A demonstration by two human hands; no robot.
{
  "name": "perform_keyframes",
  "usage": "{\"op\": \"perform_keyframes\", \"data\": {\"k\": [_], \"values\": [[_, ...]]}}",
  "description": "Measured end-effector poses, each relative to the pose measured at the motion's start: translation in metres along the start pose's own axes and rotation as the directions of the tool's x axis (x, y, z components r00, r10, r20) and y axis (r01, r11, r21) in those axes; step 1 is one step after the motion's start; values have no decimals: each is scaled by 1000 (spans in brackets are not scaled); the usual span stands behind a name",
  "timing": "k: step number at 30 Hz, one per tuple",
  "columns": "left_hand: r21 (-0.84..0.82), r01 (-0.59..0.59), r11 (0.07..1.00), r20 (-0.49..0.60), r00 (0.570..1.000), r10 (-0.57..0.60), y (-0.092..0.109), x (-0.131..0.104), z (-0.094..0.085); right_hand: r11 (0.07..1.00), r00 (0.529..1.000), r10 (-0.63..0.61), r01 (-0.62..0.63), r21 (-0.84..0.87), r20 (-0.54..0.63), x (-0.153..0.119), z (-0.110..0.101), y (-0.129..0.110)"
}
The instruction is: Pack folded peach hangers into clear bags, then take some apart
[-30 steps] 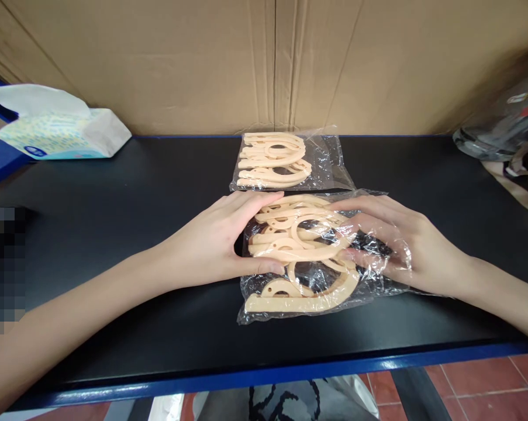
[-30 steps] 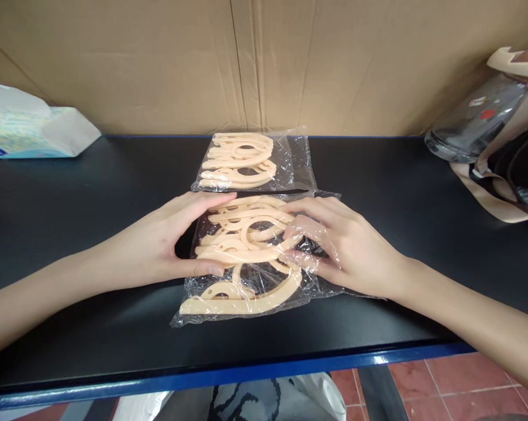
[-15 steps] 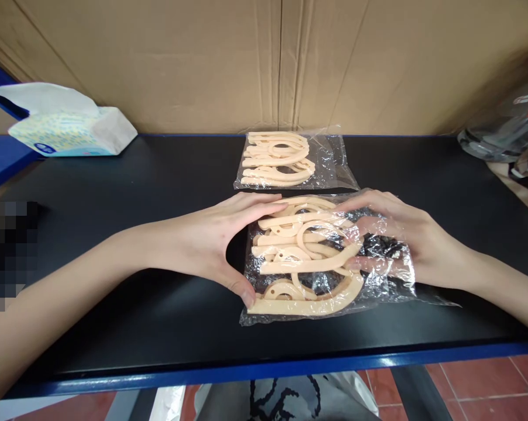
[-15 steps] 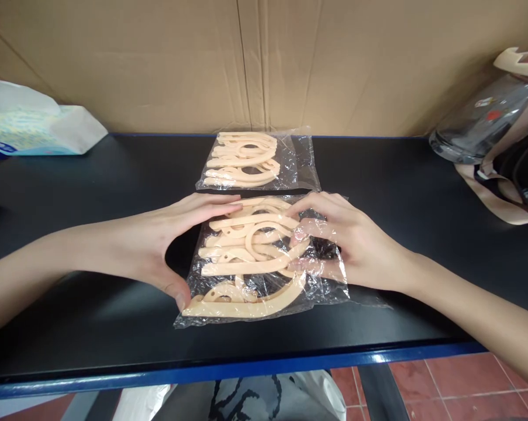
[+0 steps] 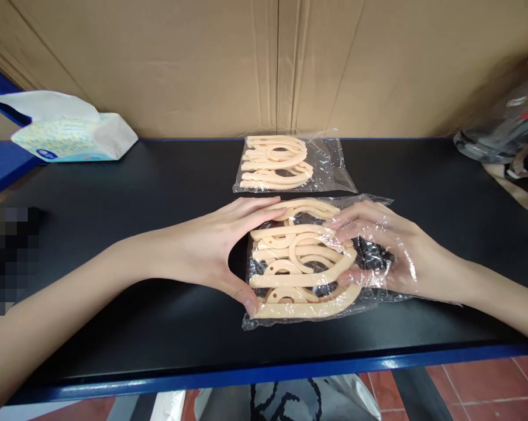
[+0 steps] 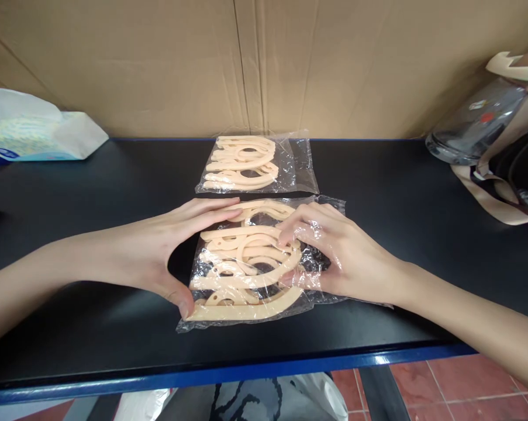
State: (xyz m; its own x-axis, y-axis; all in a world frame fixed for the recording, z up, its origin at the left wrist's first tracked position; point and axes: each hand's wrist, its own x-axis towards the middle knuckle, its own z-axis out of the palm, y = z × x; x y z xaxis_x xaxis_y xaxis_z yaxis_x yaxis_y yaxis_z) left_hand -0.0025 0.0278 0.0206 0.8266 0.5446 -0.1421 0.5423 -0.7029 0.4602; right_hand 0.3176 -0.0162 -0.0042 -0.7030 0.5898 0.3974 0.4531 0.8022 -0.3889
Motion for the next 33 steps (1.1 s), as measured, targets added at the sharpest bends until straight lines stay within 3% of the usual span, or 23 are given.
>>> {"op": "perform_keyframes", "data": {"k": [18, 21, 24, 26, 28, 31, 33], "values": [[-98, 0, 995, 13, 1000, 1, 5, 1, -5, 997, 997, -11, 5, -76, -80, 7, 13, -3], [-86, 22, 996, 43, 999, -18, 6, -1, -7, 996, 998, -34, 30, -80, -46, 12, 5, -4], [-92, 26, 995, 83, 996, -19, 10, -4, -10, 1000, 997, -21, 22, -20, 77, 14, -12, -3], [-97, 3, 995, 80, 997, 5, 13, -6, -10, 999, 990, 29, -35, 42, 136, 12, -26, 2], [-90, -43, 995, 34, 998, 46, 17, -6, -7, 993, 989, 95, -102, 52, 117, 7, -39, 10], [-62, -123, 991, -51, 992, 120, 21, -5, 0, 964, 966, 258, -257, -64, -2, -1, -52, 25], [-44, -176, 983, -71, 982, 173, 23, -3, 4, 906, 919, 381, -393, -157, -101, -5, -55, 34]]}}
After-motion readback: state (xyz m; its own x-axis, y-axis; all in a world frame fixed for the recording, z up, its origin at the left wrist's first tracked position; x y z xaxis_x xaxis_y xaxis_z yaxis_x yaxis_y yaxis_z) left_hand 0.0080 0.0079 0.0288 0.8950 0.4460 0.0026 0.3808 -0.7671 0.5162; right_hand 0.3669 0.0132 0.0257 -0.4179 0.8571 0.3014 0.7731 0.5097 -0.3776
